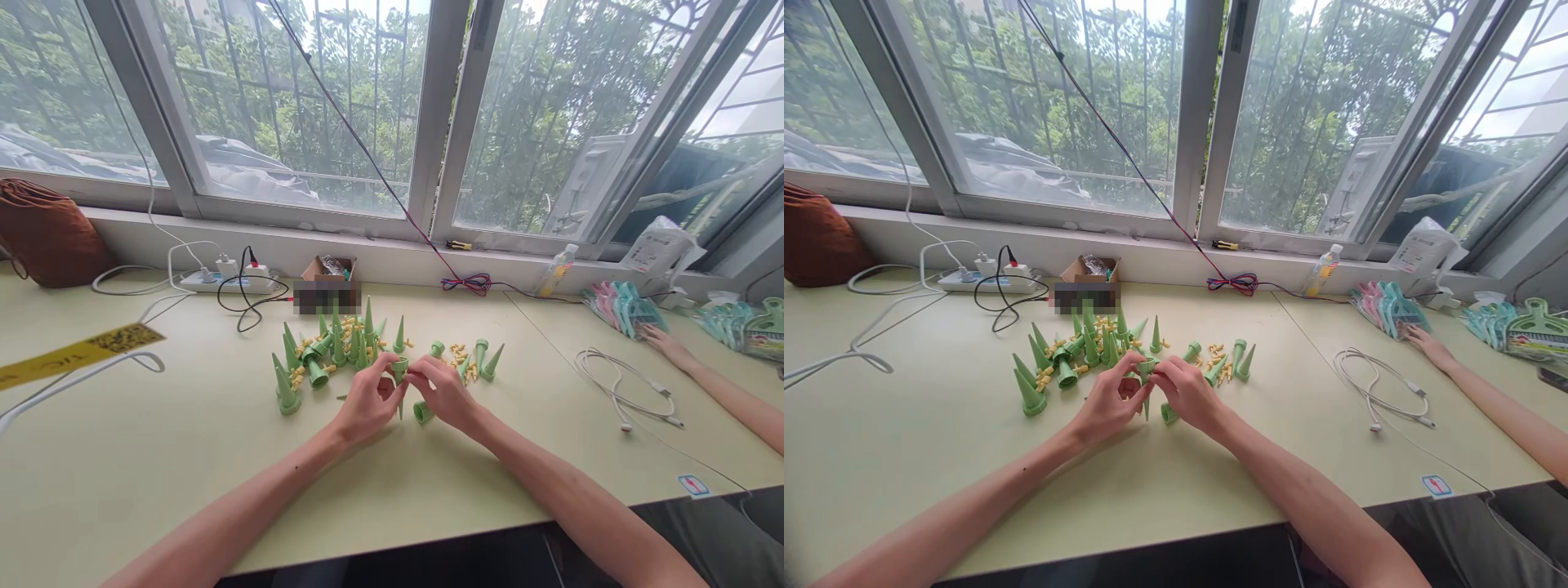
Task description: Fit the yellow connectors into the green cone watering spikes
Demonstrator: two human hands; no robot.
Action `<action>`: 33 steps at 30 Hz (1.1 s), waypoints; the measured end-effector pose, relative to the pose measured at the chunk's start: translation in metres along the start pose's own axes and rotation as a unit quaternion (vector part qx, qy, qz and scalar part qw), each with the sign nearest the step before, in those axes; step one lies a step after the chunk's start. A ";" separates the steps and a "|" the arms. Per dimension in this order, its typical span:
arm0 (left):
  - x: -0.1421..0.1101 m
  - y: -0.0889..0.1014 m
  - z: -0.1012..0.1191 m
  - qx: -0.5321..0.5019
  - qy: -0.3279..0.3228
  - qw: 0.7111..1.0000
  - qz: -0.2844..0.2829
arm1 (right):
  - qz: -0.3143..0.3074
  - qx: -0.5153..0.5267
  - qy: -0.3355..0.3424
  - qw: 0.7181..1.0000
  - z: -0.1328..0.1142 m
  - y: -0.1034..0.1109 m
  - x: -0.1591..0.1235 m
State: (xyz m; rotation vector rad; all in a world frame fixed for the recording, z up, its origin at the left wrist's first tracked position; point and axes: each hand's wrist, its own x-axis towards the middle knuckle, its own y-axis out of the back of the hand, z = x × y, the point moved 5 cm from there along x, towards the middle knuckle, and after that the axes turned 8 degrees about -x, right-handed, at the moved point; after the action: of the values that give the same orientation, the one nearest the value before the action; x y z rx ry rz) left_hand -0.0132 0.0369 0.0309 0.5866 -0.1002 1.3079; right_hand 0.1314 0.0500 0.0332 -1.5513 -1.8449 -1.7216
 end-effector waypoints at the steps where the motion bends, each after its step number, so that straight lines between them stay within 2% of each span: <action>1: 0.000 0.000 0.000 0.000 0.001 1.000 -0.002 | 0.003 0.000 -0.002 1.000 0.000 0.000 0.000; 16: -0.001 0.000 -0.003 -0.001 -0.002 1.000 -0.008 | 0.042 0.013 -0.004 0.999 -0.003 0.006 0.000; 33: -0.001 0.000 -0.002 -0.017 0.019 1.000 -0.010 | 0.021 0.000 0.000 1.000 -0.005 0.005 0.001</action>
State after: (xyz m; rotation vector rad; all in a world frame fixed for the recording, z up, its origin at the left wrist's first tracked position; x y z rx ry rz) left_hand -0.0138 0.0369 0.0281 0.5327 -0.0845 1.2945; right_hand 0.1322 0.0458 0.0384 -1.5792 -1.7983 -1.7045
